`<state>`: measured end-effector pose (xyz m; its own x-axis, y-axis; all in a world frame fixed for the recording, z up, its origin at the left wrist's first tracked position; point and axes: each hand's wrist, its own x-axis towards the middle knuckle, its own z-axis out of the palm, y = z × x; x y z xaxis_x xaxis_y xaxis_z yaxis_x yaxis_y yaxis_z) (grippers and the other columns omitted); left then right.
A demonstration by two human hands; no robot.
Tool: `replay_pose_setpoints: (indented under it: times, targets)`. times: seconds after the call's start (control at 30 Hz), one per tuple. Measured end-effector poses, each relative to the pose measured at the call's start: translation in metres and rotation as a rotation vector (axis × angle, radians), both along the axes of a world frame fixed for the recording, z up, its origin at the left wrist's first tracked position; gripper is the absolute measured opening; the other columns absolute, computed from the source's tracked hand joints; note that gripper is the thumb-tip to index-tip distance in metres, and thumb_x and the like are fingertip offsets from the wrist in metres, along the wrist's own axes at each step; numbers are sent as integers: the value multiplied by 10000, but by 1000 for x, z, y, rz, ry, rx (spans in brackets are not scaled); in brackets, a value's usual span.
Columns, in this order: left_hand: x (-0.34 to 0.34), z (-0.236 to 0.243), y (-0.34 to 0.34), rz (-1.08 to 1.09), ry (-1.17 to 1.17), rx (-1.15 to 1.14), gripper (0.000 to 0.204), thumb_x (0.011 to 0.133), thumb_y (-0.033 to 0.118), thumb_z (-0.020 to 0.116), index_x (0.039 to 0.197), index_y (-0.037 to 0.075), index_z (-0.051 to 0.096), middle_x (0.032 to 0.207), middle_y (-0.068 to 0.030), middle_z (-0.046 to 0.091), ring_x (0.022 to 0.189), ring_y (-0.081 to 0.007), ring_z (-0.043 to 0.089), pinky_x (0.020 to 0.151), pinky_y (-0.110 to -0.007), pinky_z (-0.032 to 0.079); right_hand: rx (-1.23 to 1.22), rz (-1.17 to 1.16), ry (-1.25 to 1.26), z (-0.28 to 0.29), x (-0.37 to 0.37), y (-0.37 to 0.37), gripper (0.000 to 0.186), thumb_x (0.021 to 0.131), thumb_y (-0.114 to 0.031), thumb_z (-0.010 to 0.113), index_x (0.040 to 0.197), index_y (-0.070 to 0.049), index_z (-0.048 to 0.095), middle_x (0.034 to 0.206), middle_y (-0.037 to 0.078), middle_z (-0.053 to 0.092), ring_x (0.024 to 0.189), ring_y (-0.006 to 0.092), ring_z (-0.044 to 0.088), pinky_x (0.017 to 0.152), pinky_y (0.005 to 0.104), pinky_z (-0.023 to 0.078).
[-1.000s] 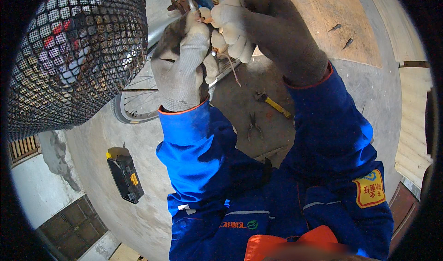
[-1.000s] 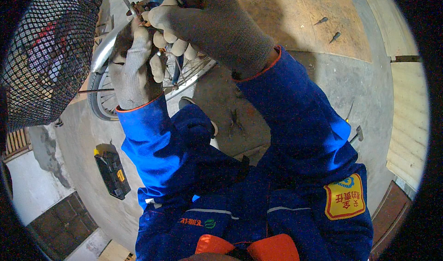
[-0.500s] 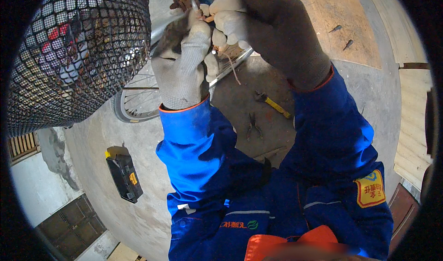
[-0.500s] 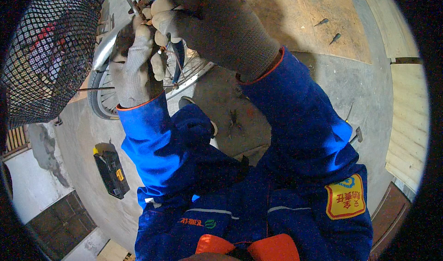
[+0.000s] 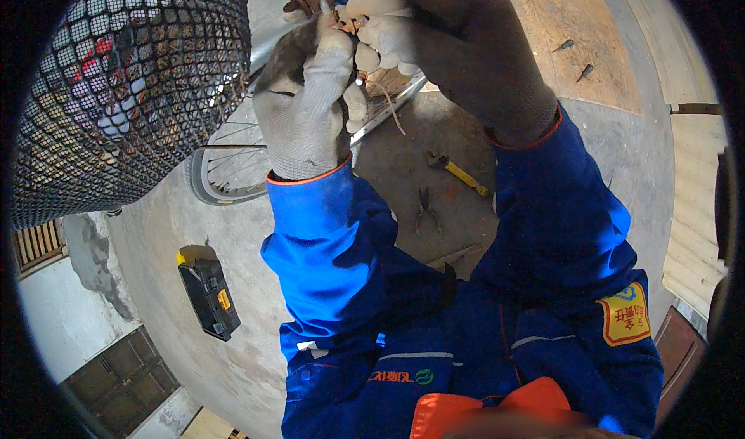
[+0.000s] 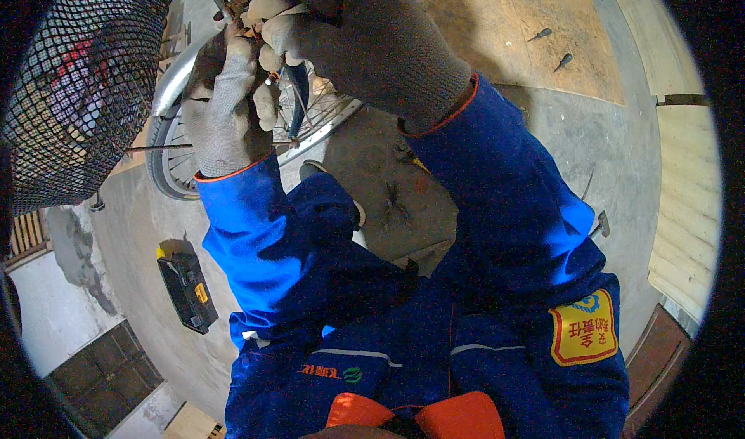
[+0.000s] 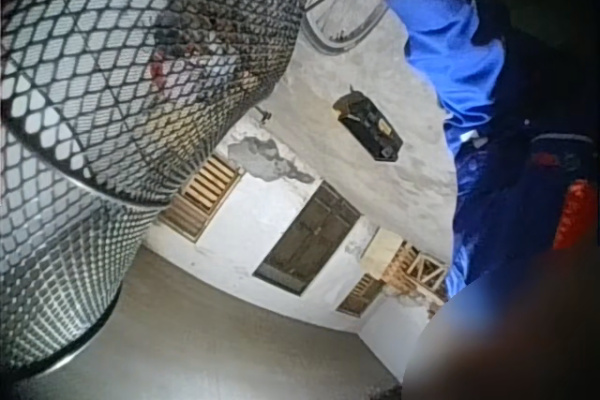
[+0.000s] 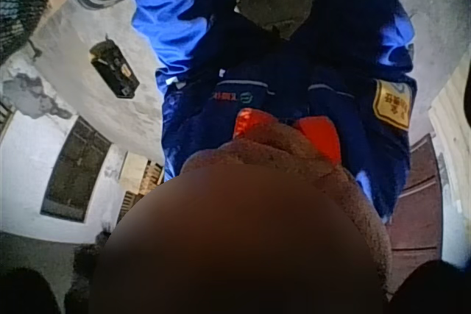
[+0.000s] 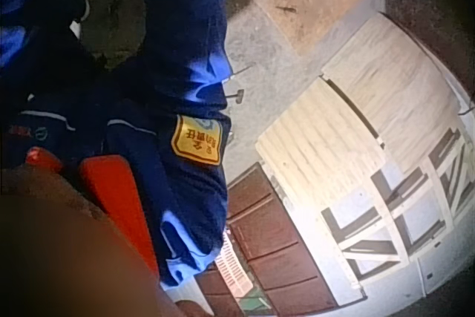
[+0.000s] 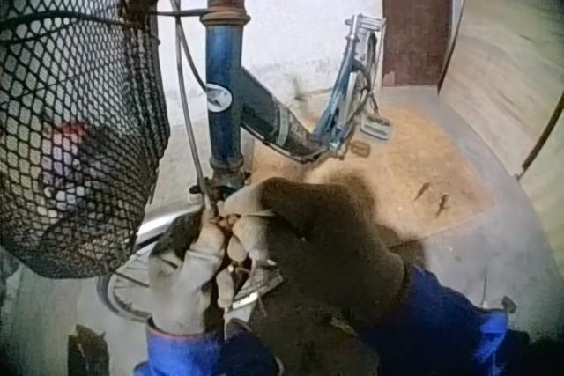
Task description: The person uses pliers and a screwdriver to adjust the front brake assembly of a blue bicycle. They remove and reattach brake cables, tighten components, and test the brake lever while working in a workshop.
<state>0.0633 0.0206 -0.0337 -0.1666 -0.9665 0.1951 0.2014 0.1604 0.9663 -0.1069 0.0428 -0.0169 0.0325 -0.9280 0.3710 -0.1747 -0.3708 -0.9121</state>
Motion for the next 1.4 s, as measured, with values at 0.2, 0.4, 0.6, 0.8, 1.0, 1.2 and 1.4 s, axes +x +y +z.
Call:
replay_pose_setpoints:
  times: [0.2,0.4,0.6,0.8,1.0,1.2,1.4]
  targets:
    - [-4,-2,-2,44,-12,-11,391,958,301,695,1158,-32,663,835,-94,697,466,-68,505,371,-197,336,-78,52,-74,-7,-1,-6,150,902,-9,613,1045,2,654,805,27,640,725,88,570,647,256,472]
    - [-3,0,0,20,-21,-11,390,954,294,699,1160,-35,663,822,-85,696,449,-59,492,367,-192,318,-23,48,-49,0,-4,-1,133,889,13,601,1017,0,635,811,29,630,731,83,568,637,257,463]
    - [-3,-2,0,29,1,7,384,950,269,703,1169,-43,658,791,-84,690,444,-62,493,365,-185,325,-49,3,63,2,-4,-2,141,874,30,581,1008,0,615,808,63,613,754,100,565,641,278,464]
    - [-2,-6,-6,89,-70,-79,364,942,248,713,1162,-38,664,809,-84,701,471,-57,518,376,-176,341,-176,-24,47,-8,1,-5,123,881,23,588,999,-3,611,800,60,602,746,103,557,638,282,465]
    - [-3,-1,2,4,27,-23,334,949,243,703,1161,-13,671,825,-66,705,503,-36,535,392,-162,345,-8,45,-6,1,-4,0,84,939,6,585,1014,-11,619,792,33,605,694,65,546,616,248,465]
    - [-3,-1,0,61,-62,-46,350,943,254,708,1181,0,665,837,-55,703,510,-24,519,396,-150,334,-41,101,-123,-3,0,-3,131,941,24,575,1065,9,618,813,25,624,724,74,580,639,242,485]
    - [-2,-8,-6,88,-73,-60,378,943,285,712,1176,-8,661,853,-57,697,537,-35,544,410,-153,359,-17,238,-319,-17,-3,-10,212,953,23,559,1159,2,604,909,59,648,816,116,612,703,270,512]
